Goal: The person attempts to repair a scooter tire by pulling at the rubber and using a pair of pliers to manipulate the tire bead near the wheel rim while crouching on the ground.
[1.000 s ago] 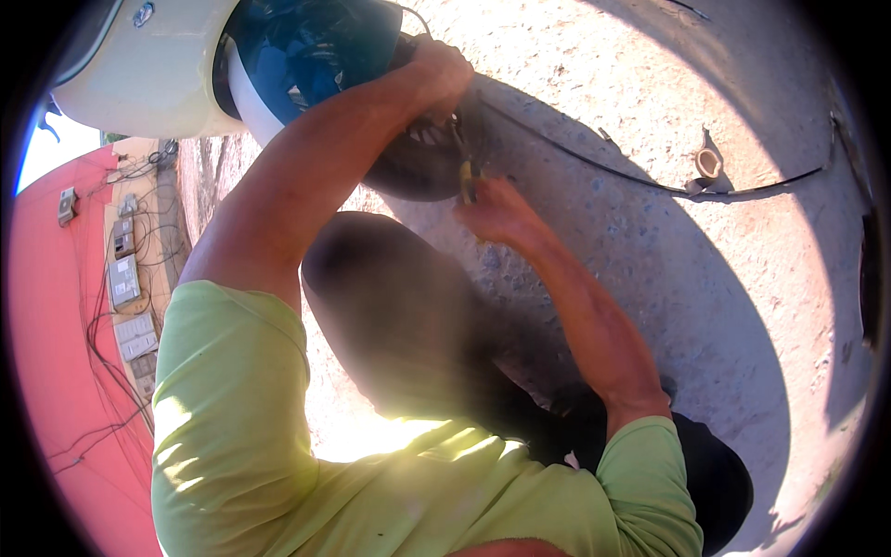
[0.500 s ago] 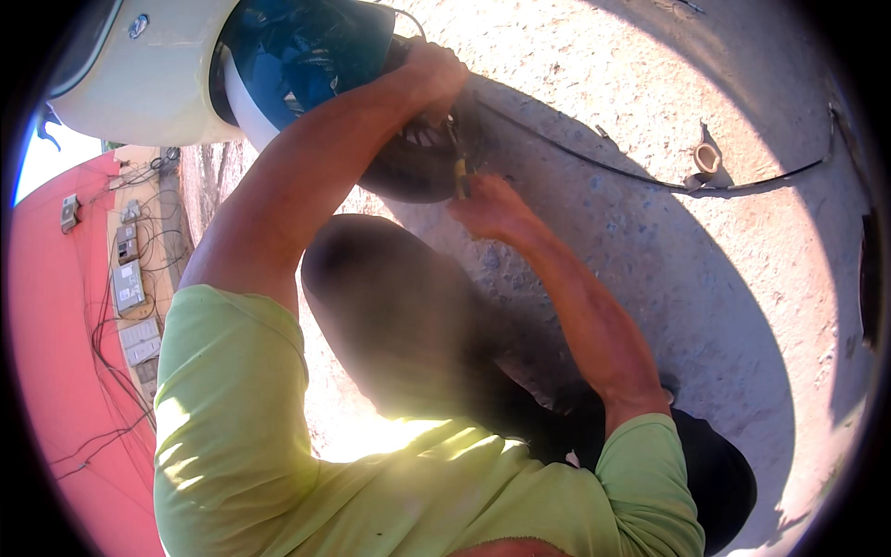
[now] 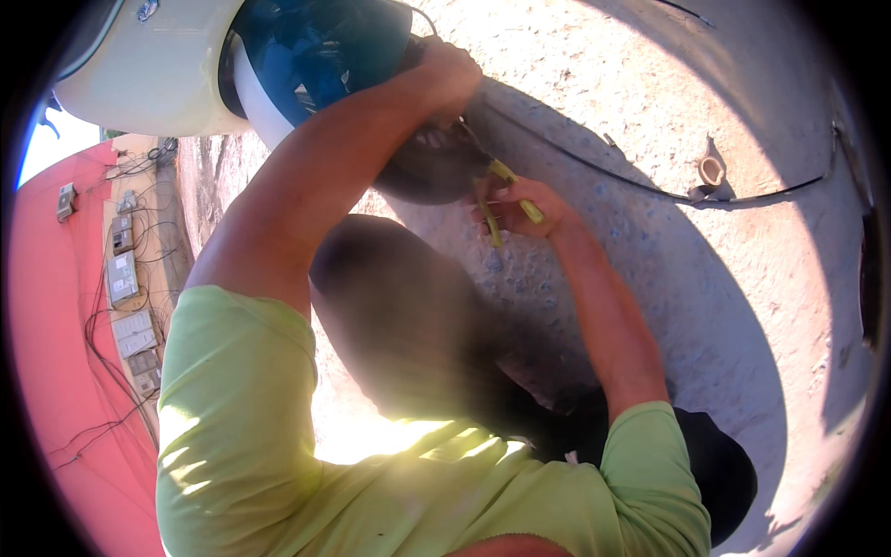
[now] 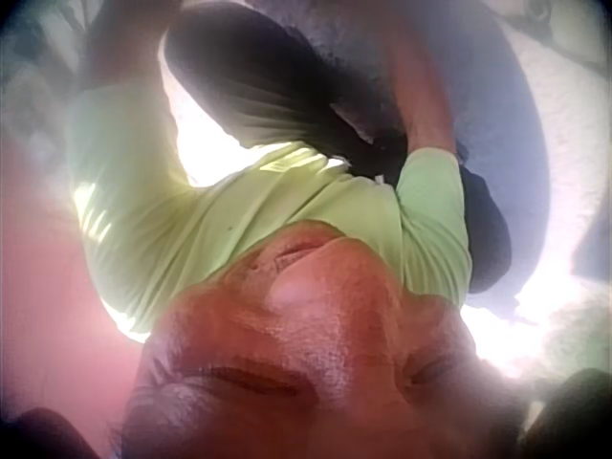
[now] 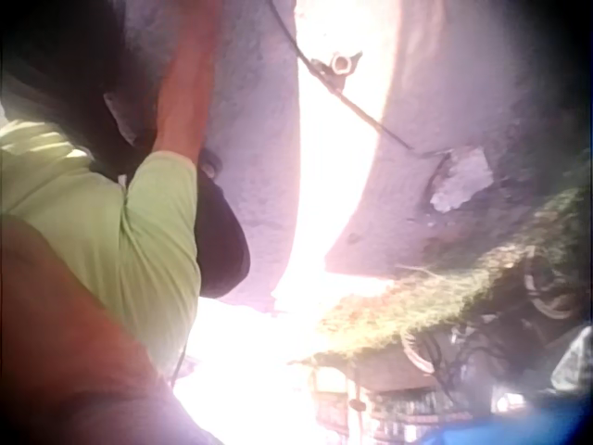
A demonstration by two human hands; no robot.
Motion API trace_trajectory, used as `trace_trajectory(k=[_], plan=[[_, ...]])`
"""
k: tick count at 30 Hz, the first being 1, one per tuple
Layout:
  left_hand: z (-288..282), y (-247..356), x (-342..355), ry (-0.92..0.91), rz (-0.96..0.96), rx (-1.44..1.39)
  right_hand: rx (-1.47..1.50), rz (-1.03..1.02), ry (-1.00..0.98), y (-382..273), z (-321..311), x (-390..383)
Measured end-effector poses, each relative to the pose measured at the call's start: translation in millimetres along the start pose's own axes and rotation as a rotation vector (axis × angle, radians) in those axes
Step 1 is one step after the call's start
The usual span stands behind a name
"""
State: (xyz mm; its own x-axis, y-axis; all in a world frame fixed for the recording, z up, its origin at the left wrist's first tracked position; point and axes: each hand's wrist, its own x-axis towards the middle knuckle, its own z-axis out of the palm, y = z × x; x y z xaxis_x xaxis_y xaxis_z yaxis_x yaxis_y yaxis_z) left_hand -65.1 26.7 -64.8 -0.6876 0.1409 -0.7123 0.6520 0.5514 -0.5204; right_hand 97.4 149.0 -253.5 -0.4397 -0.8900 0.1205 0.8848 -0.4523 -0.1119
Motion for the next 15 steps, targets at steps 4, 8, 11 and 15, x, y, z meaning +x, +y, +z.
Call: trace_trajectory(k=[4,8,11,15], plan=[[-7.6,4.5,-0.8,-0.095,-0.029,0.030,-0.102,0.044,0.091,-7.6,20.4,-3.7],[-12.6,5.9,-1.6,-0.131,-0.060,0.040,-0.598,0.150,0.352,-18.5,50.8,1.5],[-9.4,5.3,-1.9,-0.094,-0.051,0.030,-1.243,0.182,0.428,-21.8,68.8,8.3],[-1.0,0.2,0.8,-0.038,-0.013,0.010,-1.404,0.228,0.517,-24.1,93.1,11.9]])
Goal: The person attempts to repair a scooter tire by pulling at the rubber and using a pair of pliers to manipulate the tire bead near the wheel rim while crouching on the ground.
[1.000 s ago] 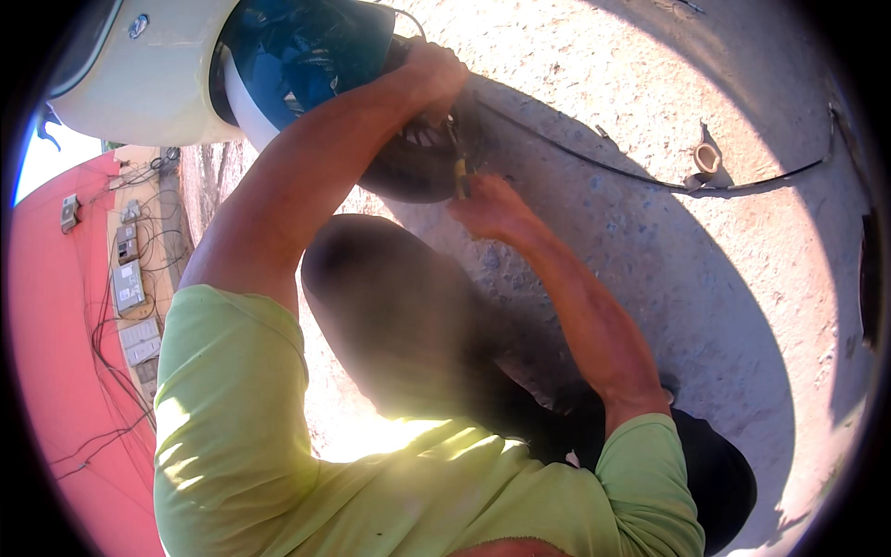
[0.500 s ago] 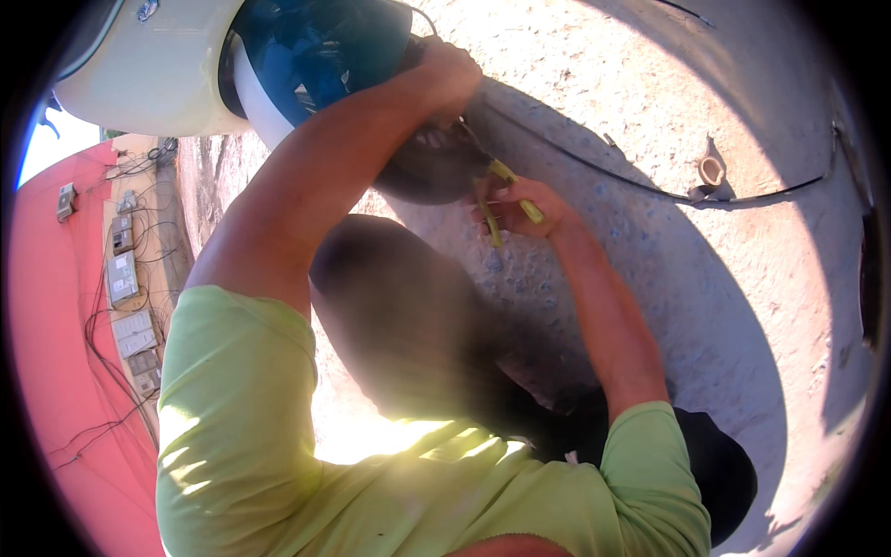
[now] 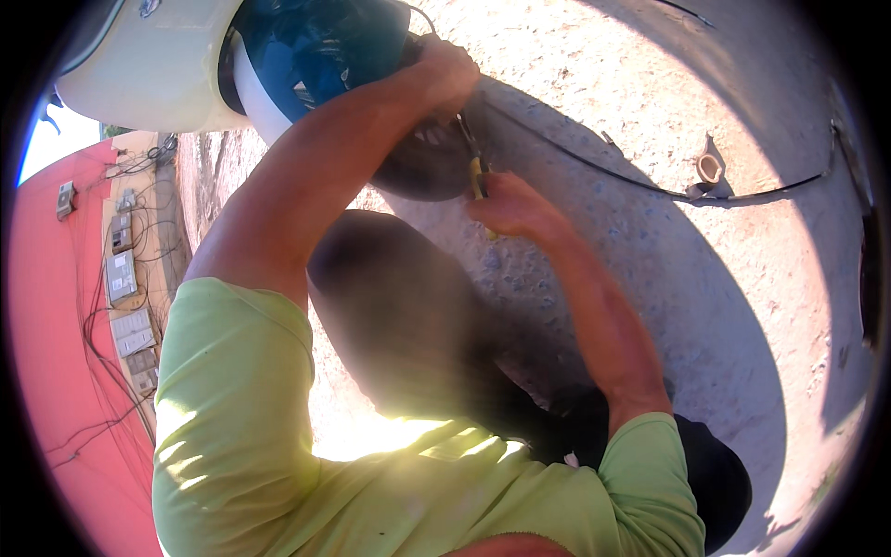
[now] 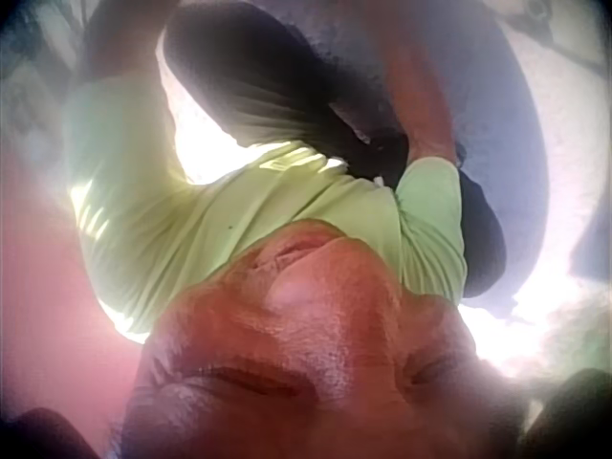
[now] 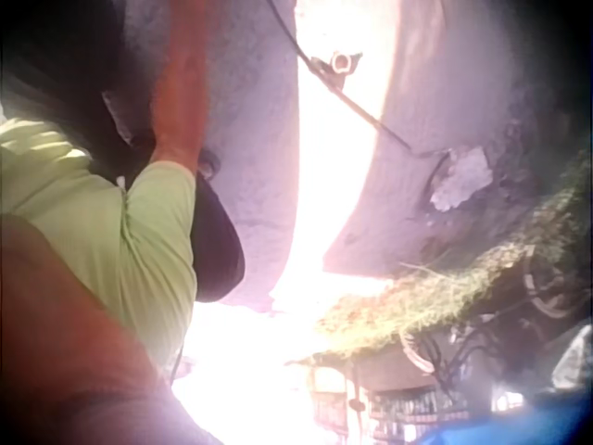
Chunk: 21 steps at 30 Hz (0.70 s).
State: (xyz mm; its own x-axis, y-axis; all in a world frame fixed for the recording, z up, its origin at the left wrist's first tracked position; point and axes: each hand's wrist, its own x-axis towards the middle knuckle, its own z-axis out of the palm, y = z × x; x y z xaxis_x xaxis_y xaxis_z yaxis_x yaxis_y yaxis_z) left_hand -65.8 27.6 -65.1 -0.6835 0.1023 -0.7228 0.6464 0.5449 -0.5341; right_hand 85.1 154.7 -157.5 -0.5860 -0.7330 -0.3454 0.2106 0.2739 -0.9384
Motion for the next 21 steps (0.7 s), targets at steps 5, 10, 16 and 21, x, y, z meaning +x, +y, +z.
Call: trace_trajectory(k=[5,10,16,21], plan=[[-0.5,0.8,-0.5,-0.005,-0.019,0.012,-0.048,0.017,0.027,-10.3,2.1,-2.4],[-10.8,4.3,-1.4,-0.066,-0.030,0.011,-0.068,0.014,0.070,-2.1,16.2,9.4],[-8.4,3.9,-4.3,-0.050,-0.032,0.032,-0.017,-0.003,0.151,-3.9,25.2,5.7],[-6.4,2.5,-0.1,-0.074,-0.032,0.006,0.442,-0.045,-0.022,31.4,13.9,8.3]])
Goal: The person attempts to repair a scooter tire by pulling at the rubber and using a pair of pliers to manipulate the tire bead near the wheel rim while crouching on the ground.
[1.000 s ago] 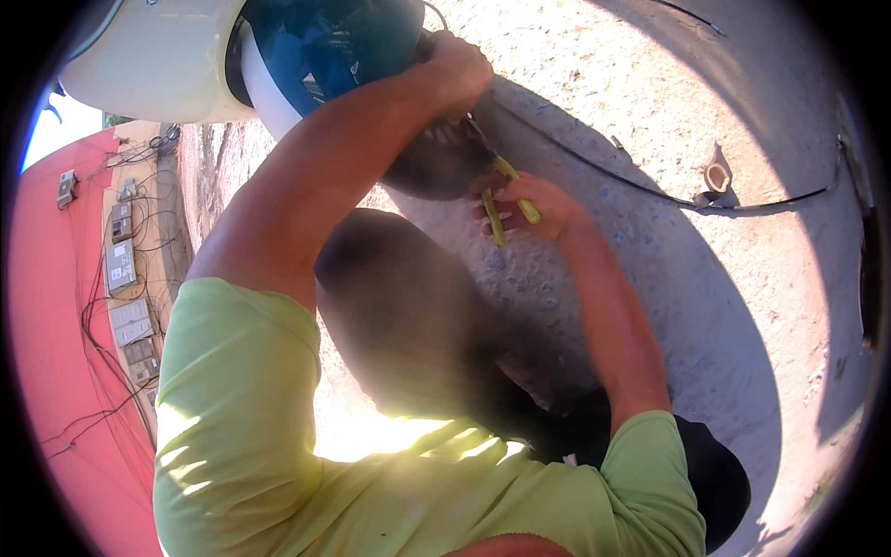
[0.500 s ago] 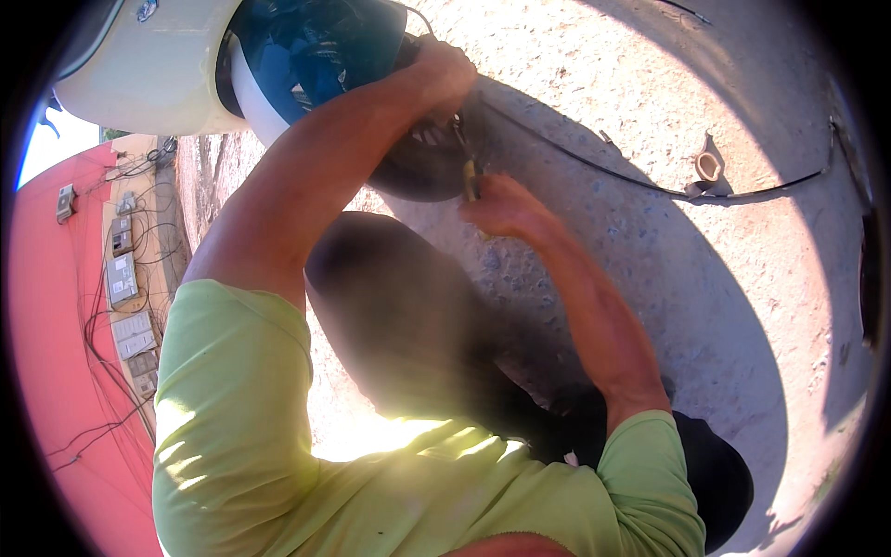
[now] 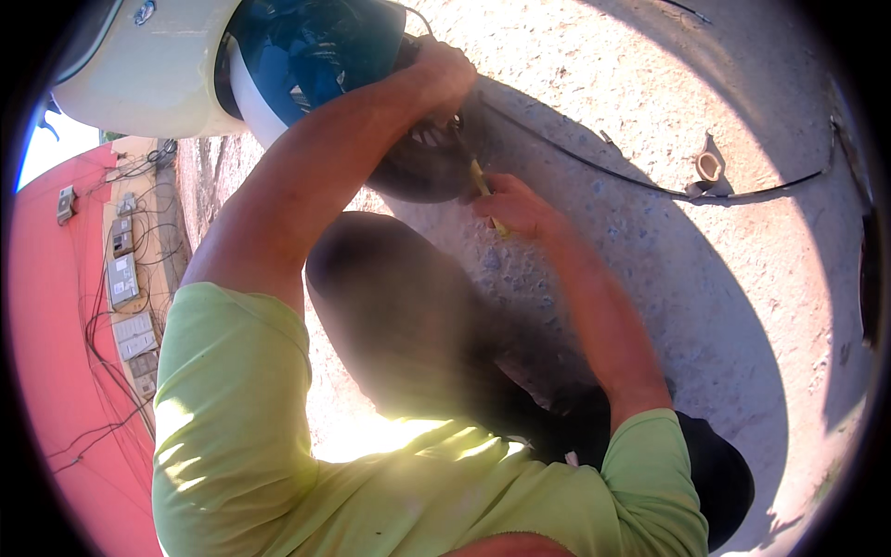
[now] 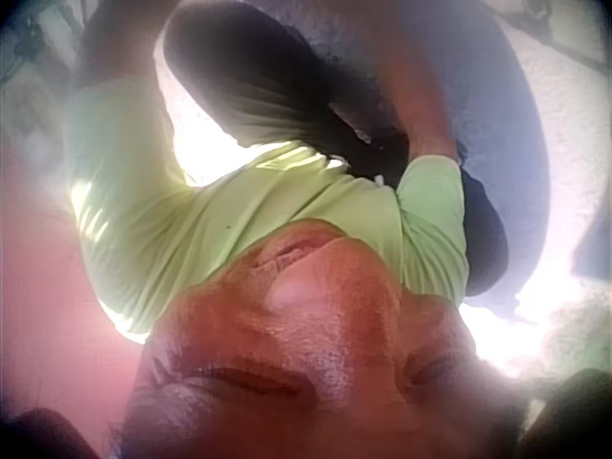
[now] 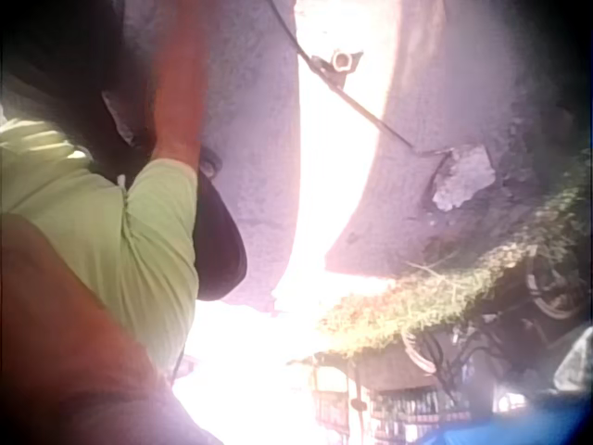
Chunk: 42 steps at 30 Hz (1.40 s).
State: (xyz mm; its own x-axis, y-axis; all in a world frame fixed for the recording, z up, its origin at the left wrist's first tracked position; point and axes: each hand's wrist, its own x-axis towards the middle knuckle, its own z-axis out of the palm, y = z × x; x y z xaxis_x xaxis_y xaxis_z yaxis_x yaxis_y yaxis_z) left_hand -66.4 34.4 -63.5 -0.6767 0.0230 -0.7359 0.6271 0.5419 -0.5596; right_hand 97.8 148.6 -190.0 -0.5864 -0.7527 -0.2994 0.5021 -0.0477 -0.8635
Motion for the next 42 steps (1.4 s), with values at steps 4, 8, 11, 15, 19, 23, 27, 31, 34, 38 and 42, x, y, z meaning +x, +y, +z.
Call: trace_trajectory(k=[4,8,11,15,19,23,27,31,34,38,42], plan=[[5.3,-2.7,3.4,0.074,0.034,0.003,0.683,0.011,-0.312,35.8,-26.4,12.6],[8.0,-5.0,-0.4,0.131,0.039,0.007,1.034,-0.078,-0.503,56.1,-25.0,21.0],[10.4,-1.3,0.9,0.098,0.025,0.010,0.969,0.018,-0.432,36.6,-24.2,7.9],[1.5,1.9,0.8,-0.003,-0.010,0.018,0.418,0.043,-0.274,6.0,-29.5,-0.1],[2.3,0.6,0.5,-0.030,0.015,0.022,-0.153,0.044,-0.099,-6.5,-17.4,1.6],[0.1,2.9,-0.2,0.014,-0.002,0.019,-0.348,-0.010,-0.001,-16.8,-16.1,-2.0],[4.0,0.4,-1.0,0.076,0.014,0.035,-0.424,0.044,0.012,-29.9,-7.0,-3.0],[1.9,-0.1,1.0,0.050,0.030,0.029,-0.538,0.026,0.113,-21.7,4.7,6.0],[3.1,-0.5,-0.7,0.055,0.016,0.027,-0.525,0.034,0.119,-24.0,9.9,4.5],[3.1,-1.1,-3.7,0.085,0.026,0.012,0.093,0.050,-0.066,3.6,-5.8,9.2],[4.0,-2.3,-0.9,0.099,0.048,-0.007,0.851,-0.070,-0.417,44.3,-26.7,17.0]])
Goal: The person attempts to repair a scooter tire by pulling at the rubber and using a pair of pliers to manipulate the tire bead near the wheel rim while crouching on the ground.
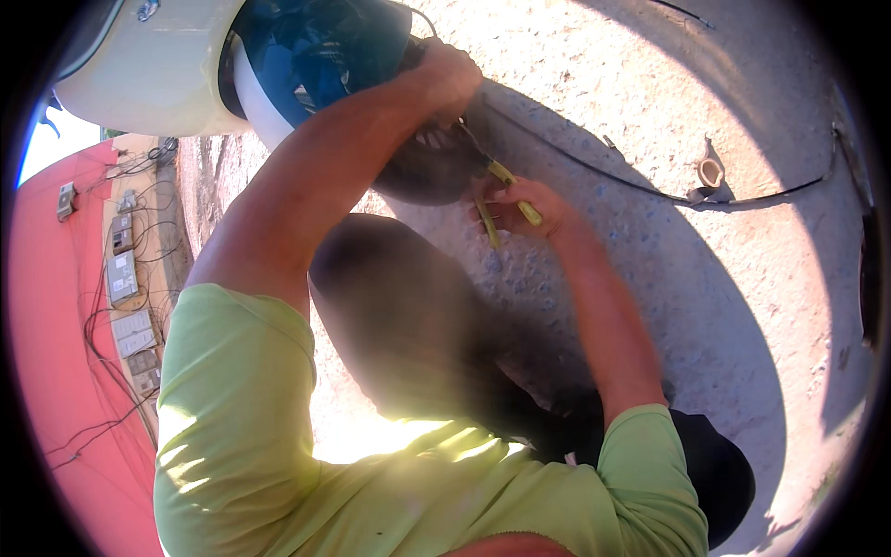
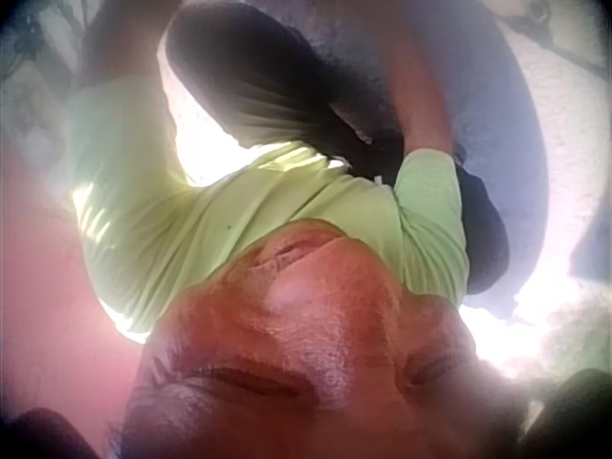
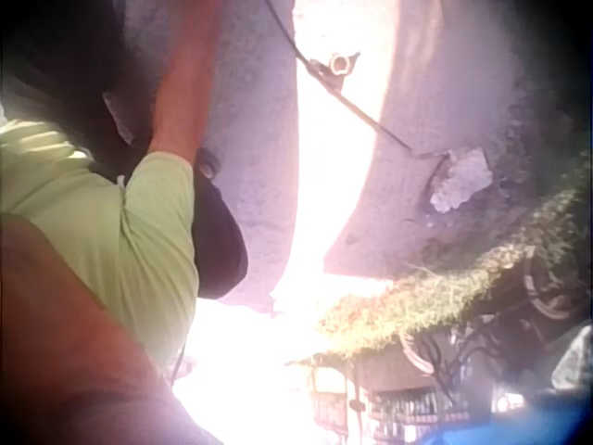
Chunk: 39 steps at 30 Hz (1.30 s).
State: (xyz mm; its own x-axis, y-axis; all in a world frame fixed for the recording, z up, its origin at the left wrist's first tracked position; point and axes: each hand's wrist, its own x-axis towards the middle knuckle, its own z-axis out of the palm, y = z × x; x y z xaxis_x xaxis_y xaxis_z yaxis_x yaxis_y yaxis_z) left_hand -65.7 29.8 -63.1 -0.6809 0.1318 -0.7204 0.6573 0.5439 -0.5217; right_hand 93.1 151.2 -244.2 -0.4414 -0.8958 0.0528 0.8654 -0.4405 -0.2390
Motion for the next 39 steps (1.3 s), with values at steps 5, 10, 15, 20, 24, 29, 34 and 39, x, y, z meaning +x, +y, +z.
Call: trace_trajectory(k=[5,10,15,20,24,29,34,39], plan=[[-10.2,5.6,-1.4,-0.107,-0.061,0.015,0.072,-0.003,-0.064,-2.5,-2.0,-4.3],[-13.4,4.8,0.3,-0.170,-0.049,0.008,-0.476,0.152,0.185,-28.2,26.0,-7.4],[2.6,0.4,0.5,-0.017,-0.019,0.015,-1.044,0.138,0.335,-36.6,49.1,-3.7],[1.4,1.0,4.3,-0.017,0.000,0.009,-1.259,0.194,0.442,-36.6,62.0,2.2],[1.0,0.5,0.4,0.003,-0.009,0.001,-1.317,0.167,0.428,-34.0,69.7,5.2],[-1.2,1.4,-1.4,0.000,-0.014,0.010,-1.410,0.188,0.451,-28.6,74.7,11.6],[-0.8,1.5,-2.0,0.007,-0.010,0.022,-1.563,0.090,0.617,-8.6,79.0,16.9],[-4.9,5.1,-3.0,-0.070,-0.040,0.023,-0.815,0.184,0.336,-14.5,36.8,6.3]])
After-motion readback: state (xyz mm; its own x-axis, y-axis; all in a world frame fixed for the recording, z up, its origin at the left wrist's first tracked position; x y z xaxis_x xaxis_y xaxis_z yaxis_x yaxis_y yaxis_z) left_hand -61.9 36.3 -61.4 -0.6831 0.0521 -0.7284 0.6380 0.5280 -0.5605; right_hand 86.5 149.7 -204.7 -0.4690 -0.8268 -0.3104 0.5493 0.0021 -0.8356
